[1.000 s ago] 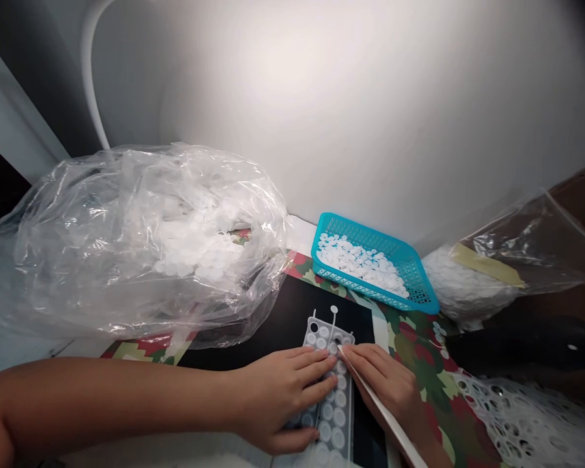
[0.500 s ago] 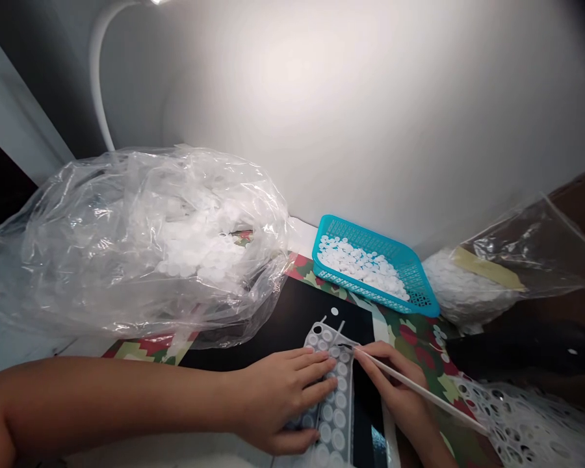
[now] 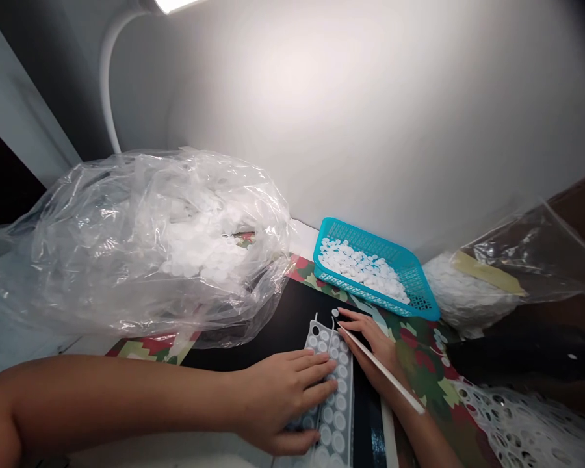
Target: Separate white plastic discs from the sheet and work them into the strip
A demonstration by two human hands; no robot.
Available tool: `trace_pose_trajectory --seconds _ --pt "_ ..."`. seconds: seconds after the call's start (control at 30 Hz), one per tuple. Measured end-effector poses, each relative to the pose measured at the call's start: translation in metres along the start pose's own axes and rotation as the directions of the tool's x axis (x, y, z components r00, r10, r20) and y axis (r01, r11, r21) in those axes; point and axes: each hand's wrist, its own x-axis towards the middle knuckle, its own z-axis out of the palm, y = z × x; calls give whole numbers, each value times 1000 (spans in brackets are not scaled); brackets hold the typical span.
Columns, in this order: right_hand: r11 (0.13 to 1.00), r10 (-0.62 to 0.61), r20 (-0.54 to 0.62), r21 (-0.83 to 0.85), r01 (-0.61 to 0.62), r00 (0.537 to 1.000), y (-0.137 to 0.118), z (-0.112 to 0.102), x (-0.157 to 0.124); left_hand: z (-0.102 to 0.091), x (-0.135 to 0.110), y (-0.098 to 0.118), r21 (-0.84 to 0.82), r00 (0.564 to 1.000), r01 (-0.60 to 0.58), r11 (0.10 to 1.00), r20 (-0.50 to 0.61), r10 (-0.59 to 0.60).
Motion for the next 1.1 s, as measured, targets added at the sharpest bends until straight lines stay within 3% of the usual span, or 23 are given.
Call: trace_pose_trajectory --seconds 0.5,1.1 --pt "997 -75 -62 -26 73 995 3 2 6 0 -1 -1 -11 1000 -8 1000 -22 8" --pt "992 -60 -147 -115 44 987 -3 -1 5 -4 -2 0 -27 999 -5 1000 -41 4"
